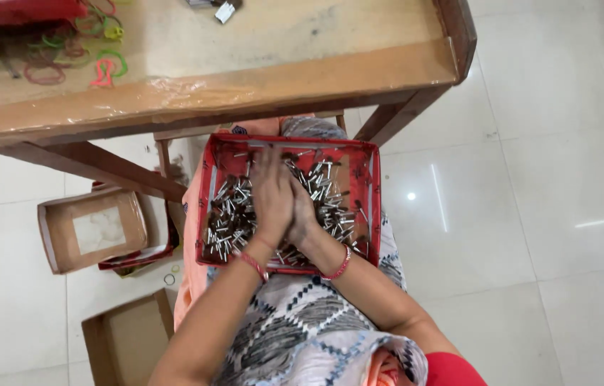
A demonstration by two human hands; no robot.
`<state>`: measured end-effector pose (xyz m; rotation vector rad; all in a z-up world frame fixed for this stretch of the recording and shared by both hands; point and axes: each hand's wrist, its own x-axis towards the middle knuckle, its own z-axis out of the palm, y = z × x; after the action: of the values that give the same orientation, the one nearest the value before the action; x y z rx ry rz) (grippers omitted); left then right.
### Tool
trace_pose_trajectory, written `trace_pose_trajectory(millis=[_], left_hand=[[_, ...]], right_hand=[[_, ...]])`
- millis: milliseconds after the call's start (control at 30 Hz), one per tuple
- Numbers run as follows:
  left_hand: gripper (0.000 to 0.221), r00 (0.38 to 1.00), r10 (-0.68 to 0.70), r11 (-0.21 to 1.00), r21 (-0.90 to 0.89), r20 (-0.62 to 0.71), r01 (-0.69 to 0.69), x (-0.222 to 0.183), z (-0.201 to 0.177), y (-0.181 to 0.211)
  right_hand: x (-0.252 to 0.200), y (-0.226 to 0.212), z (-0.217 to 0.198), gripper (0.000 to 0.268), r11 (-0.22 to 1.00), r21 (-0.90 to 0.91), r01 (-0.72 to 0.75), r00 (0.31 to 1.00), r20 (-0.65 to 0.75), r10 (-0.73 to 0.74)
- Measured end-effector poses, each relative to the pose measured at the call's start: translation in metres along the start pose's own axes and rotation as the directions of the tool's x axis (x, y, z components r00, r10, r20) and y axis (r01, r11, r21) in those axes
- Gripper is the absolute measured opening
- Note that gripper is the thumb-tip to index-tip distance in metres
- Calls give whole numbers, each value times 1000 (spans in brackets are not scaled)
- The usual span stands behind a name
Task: Sorting and aligning small makeup brushes into batches on a table and in a tray.
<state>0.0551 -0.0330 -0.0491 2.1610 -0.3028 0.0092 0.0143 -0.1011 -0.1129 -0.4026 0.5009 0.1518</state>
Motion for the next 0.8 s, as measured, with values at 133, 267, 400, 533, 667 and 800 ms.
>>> trace_pose_trajectory(millis=[133, 267, 400, 533, 667, 800], left_hand=[[51, 997, 38, 997, 69, -64, -33, 28, -12, 4], [51, 998, 8, 999, 45, -55, -5, 9, -7, 7], [53, 998, 56, 998, -19, 12, -56, -1, 0, 6], [52, 996, 80, 996, 33, -49, -78, 22, -6, 2], [53, 994, 78, 997, 11, -81, -77, 24, -5, -5], [53, 993, 69, 997, -8, -99, -71, 29, -6, -4]], right_hand=[[-3, -14, 35, 62, 993, -32, 118, 985, 128, -113], [-9, -7, 14, 66, 996, -43, 84, 987, 138, -77], [8, -2, 7, 65, 976, 26, 214, 904, 373, -208], [4, -5, 3, 67, 989, -39, 141, 981, 142, -134], [2, -3, 17, 72, 981, -75, 178, 973, 161, -164], [32, 8, -20, 75, 997, 21, 70, 971, 228, -73]])
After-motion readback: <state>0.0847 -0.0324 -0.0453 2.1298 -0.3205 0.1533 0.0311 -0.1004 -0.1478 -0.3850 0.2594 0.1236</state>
